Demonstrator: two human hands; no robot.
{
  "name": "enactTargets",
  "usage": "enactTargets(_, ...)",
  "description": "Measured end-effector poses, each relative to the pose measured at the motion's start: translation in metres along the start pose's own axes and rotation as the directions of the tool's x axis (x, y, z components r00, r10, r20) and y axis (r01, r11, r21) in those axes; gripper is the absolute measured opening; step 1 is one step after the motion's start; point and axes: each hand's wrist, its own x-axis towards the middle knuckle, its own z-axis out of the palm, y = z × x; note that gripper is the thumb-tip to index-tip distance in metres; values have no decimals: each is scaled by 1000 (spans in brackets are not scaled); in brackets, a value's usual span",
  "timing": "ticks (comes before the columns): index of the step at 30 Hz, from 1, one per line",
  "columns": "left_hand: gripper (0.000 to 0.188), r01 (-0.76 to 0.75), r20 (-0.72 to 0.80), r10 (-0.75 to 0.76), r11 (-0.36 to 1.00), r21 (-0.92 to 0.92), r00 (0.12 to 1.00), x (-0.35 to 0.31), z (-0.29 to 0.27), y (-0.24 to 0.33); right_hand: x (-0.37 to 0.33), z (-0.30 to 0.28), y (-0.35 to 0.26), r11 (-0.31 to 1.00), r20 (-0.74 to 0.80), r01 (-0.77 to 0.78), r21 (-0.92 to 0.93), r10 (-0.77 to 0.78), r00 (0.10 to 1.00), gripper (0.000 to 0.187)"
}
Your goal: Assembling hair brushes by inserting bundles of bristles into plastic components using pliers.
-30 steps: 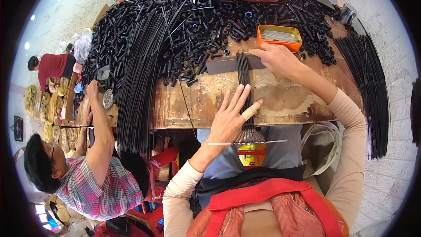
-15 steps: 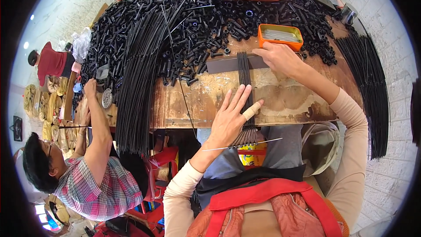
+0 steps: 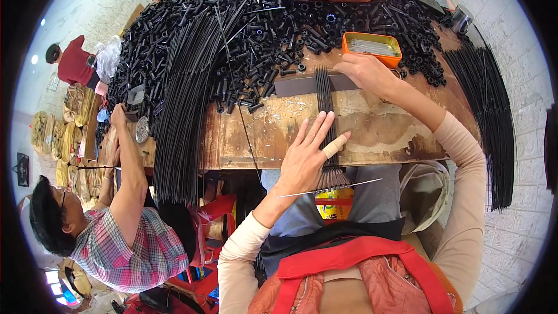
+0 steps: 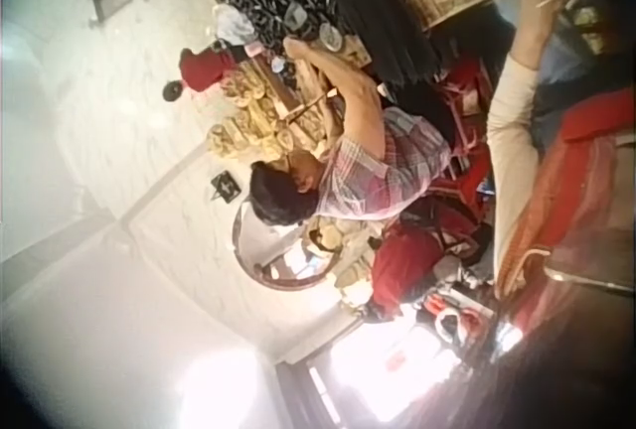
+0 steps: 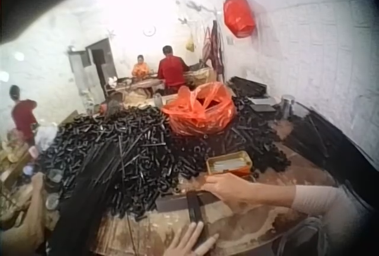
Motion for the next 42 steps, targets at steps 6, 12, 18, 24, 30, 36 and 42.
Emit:
enactTargets(6, 73, -14, 6, 14, 1000, 20, 1000, 0, 0, -2, 17, 6, -6, 999, -32, -12, 52, 13, 999, 15)
enactTargets(12, 74, 4, -6, -4, 1000, -8, 1000, -1, -2, -1, 3, -3, -9, 996, -83, -90, 19, 91, 992, 9)
enactTargets(18, 76, -18, 19, 17, 997, 76, 1000, -1, 3, -4, 11, -2, -11, 991, -3, -132, -27, 132, 991, 9)
enactTargets(24, 74, 4, -3, -4, 1000, -26, 1000, -1, -4, 0, 12, -21, -1, 996, -131, -81, 38, 85, 988, 12)
enactTargets(30, 72, -16, -42, 12, 995, -95, 999, -2, -7, 3, -10, -44, 75, 937, 67, -332, -107, 340, 938, 15)
enactTargets(36, 74, -28, -54, 30, 999, 25, 998, -9, 5, 2, -11, -47, 81, 917, 164, -399, 16, 391, 906, 13)
enactTargets(42, 74, -50, -68, 51, 999, 20, 996, -18, 2, 7, -12, -49, 83, 923, 150, -366, 115, 348, 925, 16)
